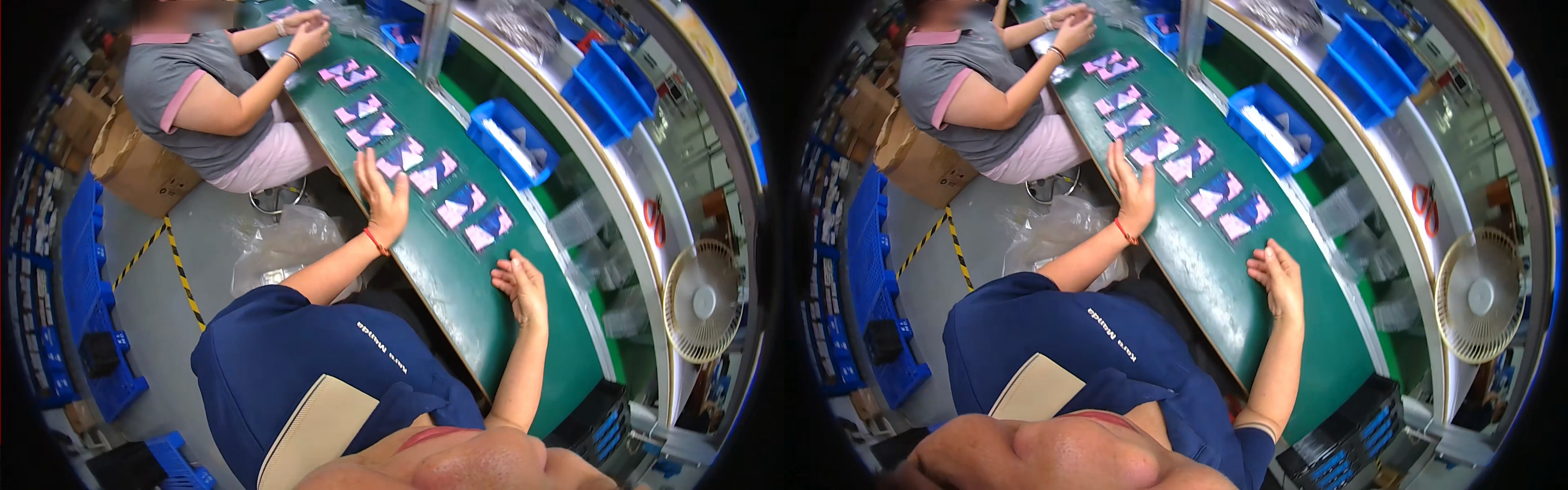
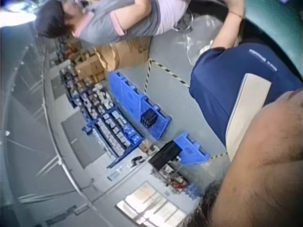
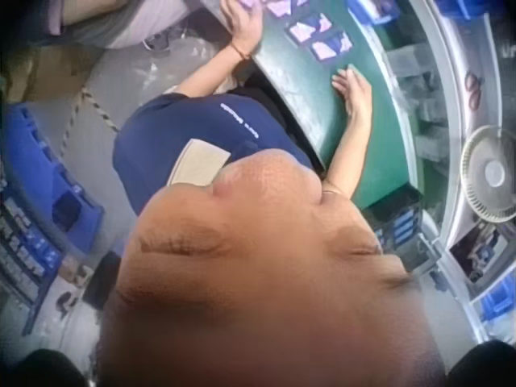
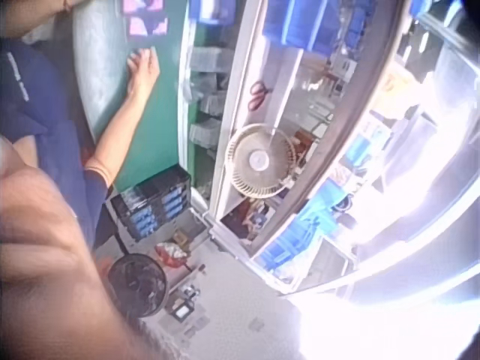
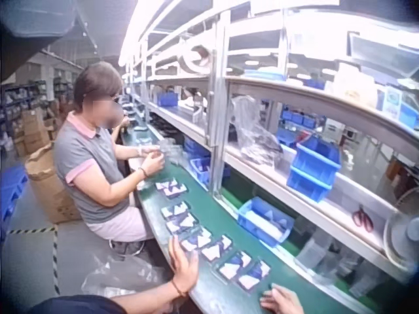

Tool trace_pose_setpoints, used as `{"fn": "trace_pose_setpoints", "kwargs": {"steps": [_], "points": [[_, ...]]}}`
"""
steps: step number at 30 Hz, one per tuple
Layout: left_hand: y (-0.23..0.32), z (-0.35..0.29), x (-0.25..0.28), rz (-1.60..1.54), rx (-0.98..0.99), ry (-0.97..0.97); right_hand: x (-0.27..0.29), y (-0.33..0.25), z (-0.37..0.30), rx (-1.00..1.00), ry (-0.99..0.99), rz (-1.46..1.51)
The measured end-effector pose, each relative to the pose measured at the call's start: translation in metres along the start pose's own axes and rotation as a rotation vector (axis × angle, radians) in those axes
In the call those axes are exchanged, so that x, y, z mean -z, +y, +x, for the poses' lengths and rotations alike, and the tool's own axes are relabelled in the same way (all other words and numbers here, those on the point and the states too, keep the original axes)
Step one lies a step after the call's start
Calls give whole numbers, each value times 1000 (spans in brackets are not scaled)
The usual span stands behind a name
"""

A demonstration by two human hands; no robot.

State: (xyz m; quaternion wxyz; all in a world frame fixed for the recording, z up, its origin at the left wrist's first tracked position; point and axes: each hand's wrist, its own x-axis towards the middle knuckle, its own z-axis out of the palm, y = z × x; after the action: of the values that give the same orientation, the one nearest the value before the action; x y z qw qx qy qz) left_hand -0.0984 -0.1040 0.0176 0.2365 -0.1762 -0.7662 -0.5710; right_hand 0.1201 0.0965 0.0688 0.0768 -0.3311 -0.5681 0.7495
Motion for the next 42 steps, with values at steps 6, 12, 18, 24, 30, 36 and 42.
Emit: {"fn": "trace_pose_setpoints", "kwargs": {"steps": [6,12,18,24,30,36,42], "points": [[-55,67,-5,92,313,192,-20,-5,15,-63,-19,-13],[-74,97,-18,-32,322,247,-28,-11,29,-127,-31,-60],[-89,117,-28,-51,372,237,-42,-13,43,-154,-47,-69],[-102,141,-30,-12,392,264,-64,-13,50,-166,-30,-36],[-165,175,-19,140,232,217,-86,-5,69,-145,-84,7],[-152,142,-7,163,105,212,-78,26,68,108,-127,62],[-5,66,-15,33,-264,78,42,14,17,687,766,-736]]}}
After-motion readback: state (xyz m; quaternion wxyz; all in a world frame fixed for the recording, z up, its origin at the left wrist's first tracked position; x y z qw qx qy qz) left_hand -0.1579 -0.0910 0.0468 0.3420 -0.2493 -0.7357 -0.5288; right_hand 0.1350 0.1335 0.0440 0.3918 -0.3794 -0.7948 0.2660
